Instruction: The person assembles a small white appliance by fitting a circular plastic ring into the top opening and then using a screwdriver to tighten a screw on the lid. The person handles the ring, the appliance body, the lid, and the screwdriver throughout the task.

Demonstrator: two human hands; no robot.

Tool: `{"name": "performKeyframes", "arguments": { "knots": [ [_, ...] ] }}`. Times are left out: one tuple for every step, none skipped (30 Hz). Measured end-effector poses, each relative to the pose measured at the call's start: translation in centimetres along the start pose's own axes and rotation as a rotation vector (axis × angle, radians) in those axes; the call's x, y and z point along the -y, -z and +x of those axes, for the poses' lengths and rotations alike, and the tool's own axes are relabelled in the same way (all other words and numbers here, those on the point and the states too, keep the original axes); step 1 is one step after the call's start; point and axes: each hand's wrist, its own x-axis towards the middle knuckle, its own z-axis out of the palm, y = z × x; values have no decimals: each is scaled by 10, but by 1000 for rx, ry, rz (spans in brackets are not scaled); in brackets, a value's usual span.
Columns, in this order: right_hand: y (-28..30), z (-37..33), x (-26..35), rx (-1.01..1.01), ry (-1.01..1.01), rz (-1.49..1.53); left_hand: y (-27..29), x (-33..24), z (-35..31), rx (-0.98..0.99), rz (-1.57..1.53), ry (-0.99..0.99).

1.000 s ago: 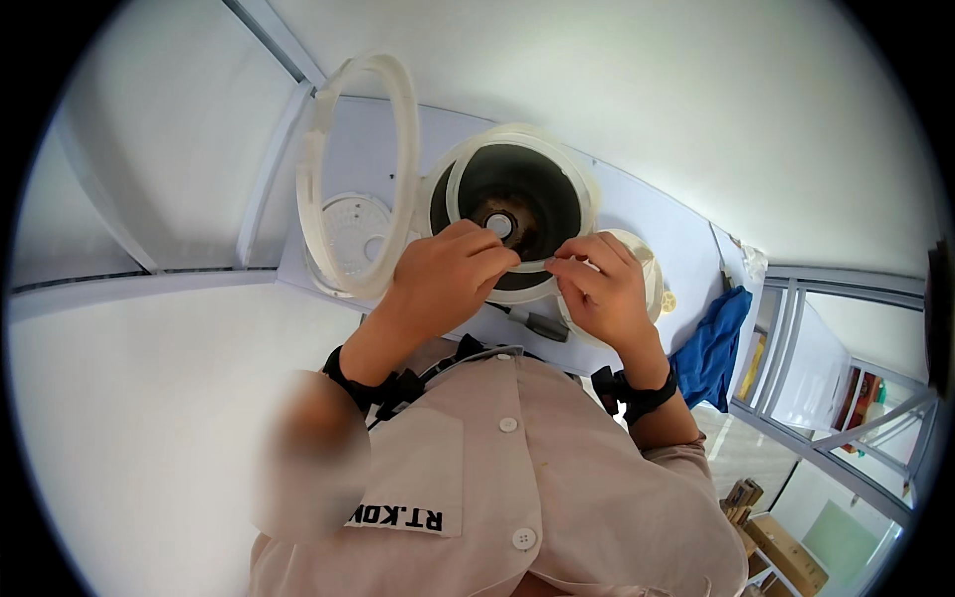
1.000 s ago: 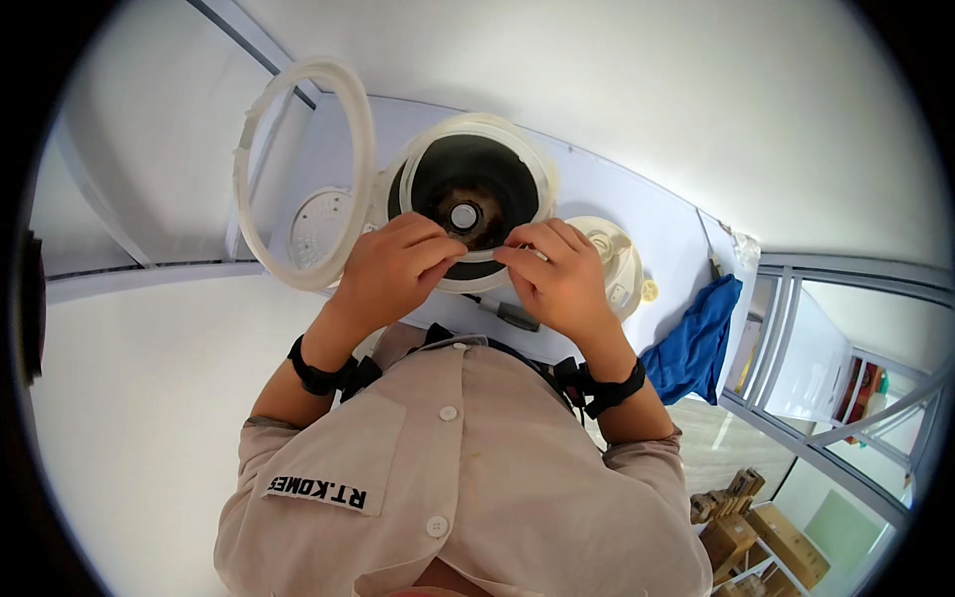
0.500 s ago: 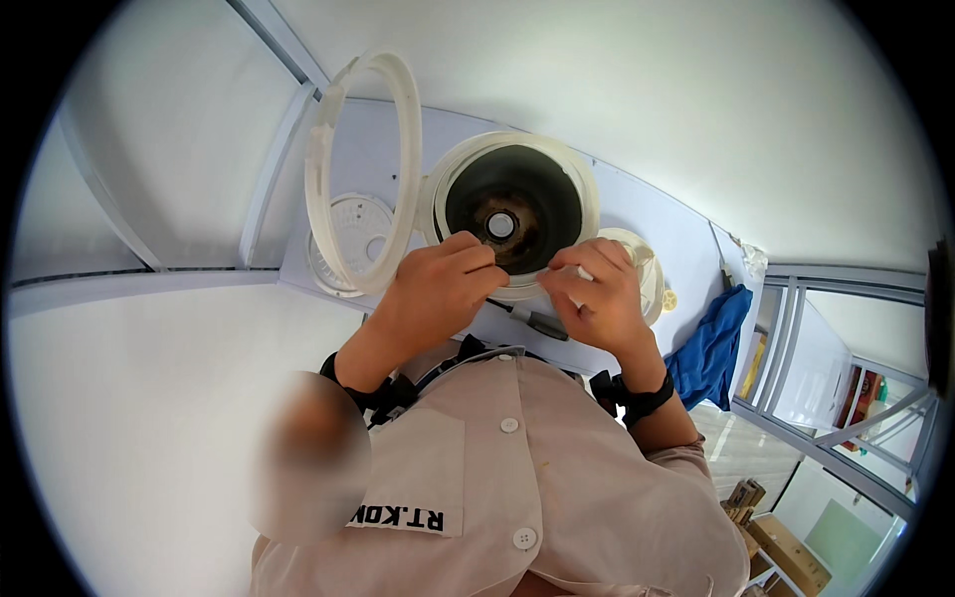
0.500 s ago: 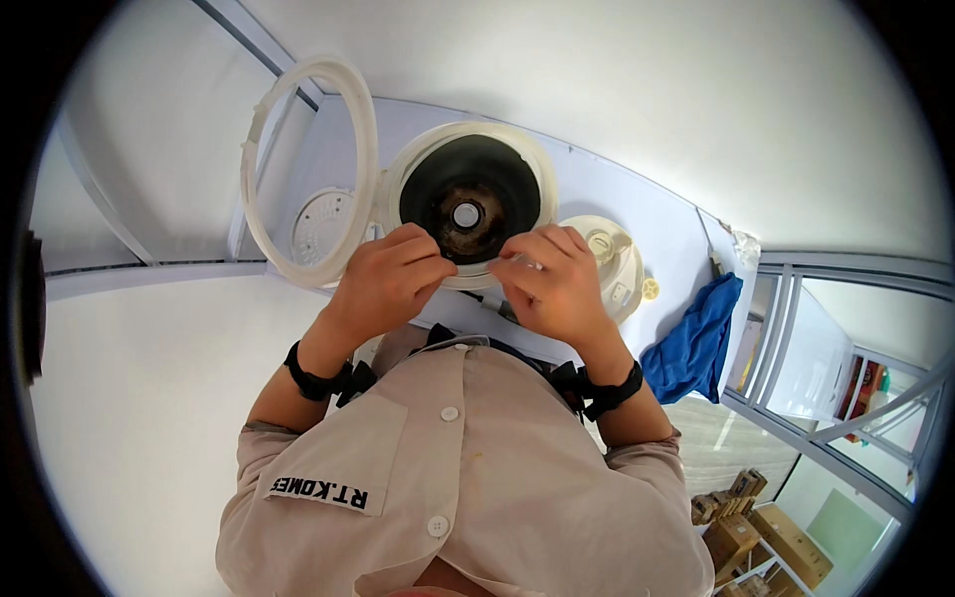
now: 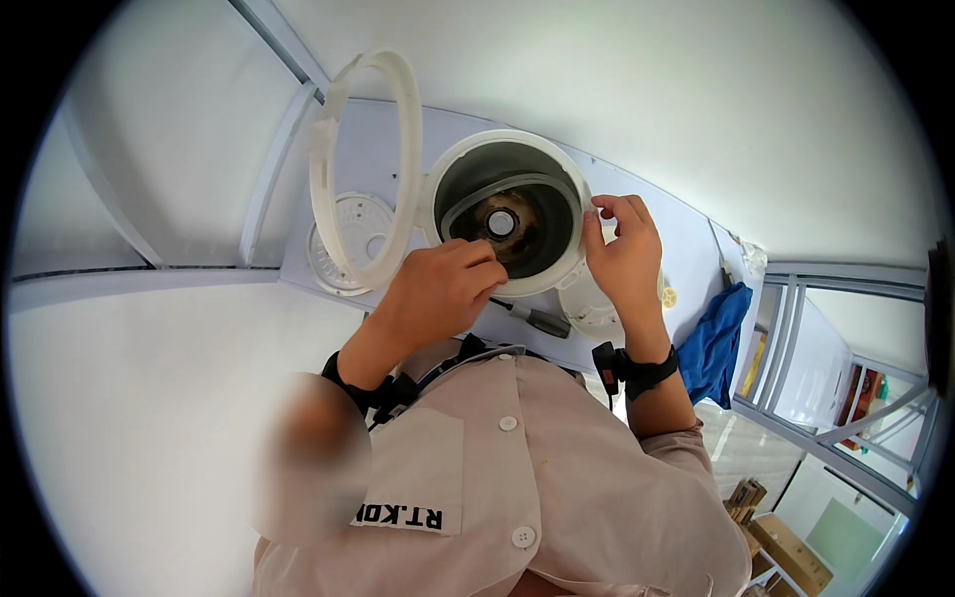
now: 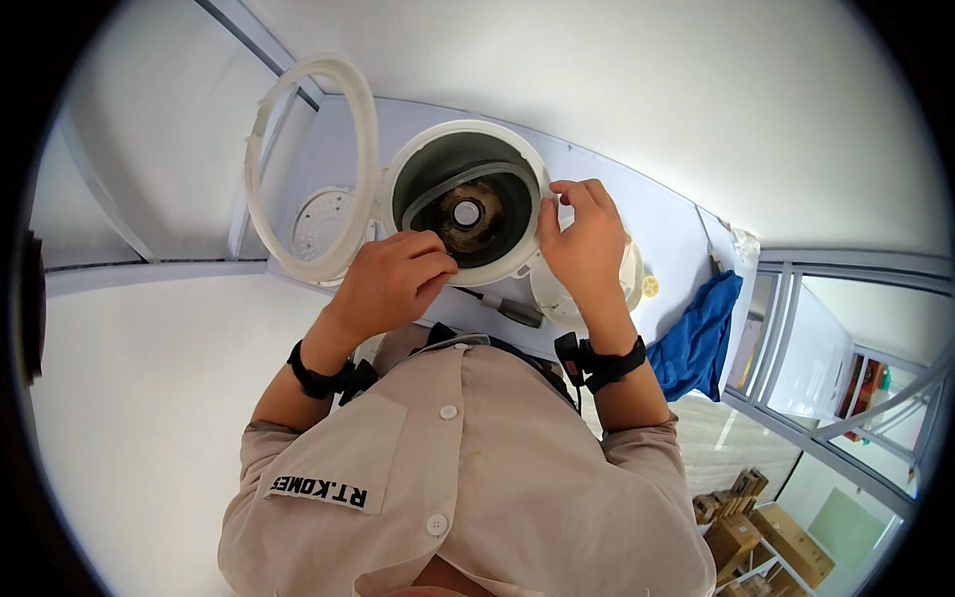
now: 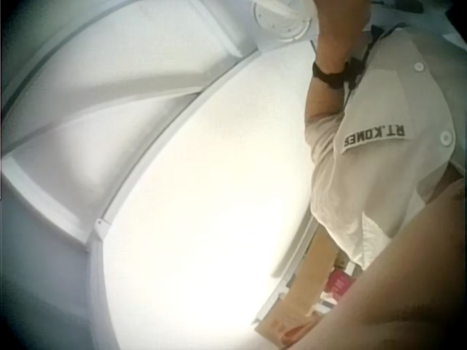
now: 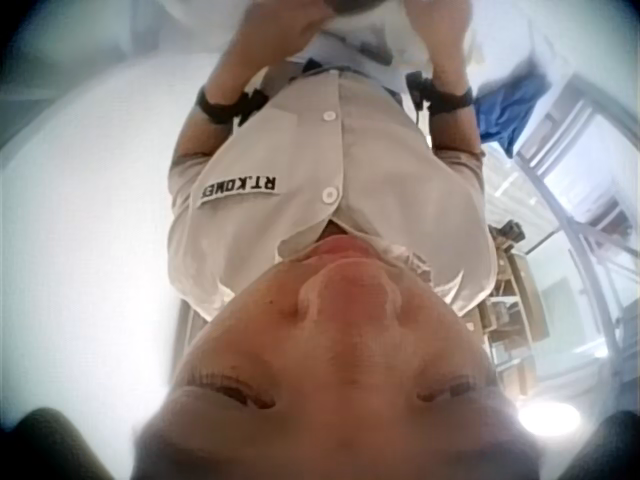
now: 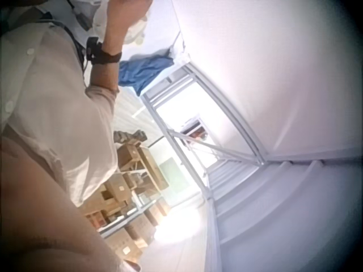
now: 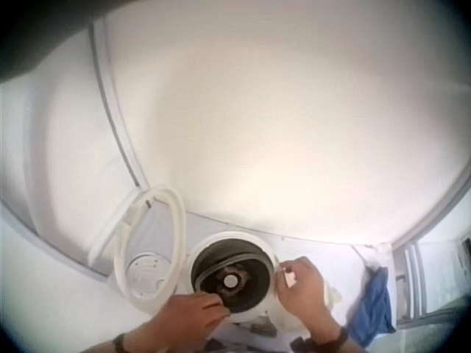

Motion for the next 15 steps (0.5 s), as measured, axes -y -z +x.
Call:
{"name": "performKeyframes", "arguments": {
  "knots": [
    [-1,0,3,-46,50,-29,0,-1,0,16,1,6],
    [-2,-1,7,-93,100,-57,0,-1,0,32,1,12],
    [1,-1,14,-38,60,-98,0,-1,0,29,6,-1],
    [5,-1,24,16,19,-136,0,-1,-1,29,12,-14],
    [9,0,32,70,-23,-174,0,-1,-1,28,18,-28],
    [11,1,39,148,-69,-210,0,-1,-1,24,19,-35],
    [12,1,44,227,-115,-245,0,0,-1,20,19,-42],
    [13,1,47,305,-161,-279,0,0,-2,16,20,-49],
    [14,0,46,316,-149,-284,0,0,-2,19,13,-41],
    [14,0,45,327,-136,-289,0,1,-2,21,6,-33],
    [15,-1,44,338,-122,-294,0,1,-2,24,0,-24],
    [15,-1,42,334,-107,-234,1,1,-1,22,-11,-16],
    [15,-1,39,330,-92,-175,2,1,0,21,-21,-7],
    [14,-1,38,326,-77,-116,3,0,0,19,-32,1],
    [14,-1,38,294,-55,-30,4,0,1,11,-40,12]
  ]
}}
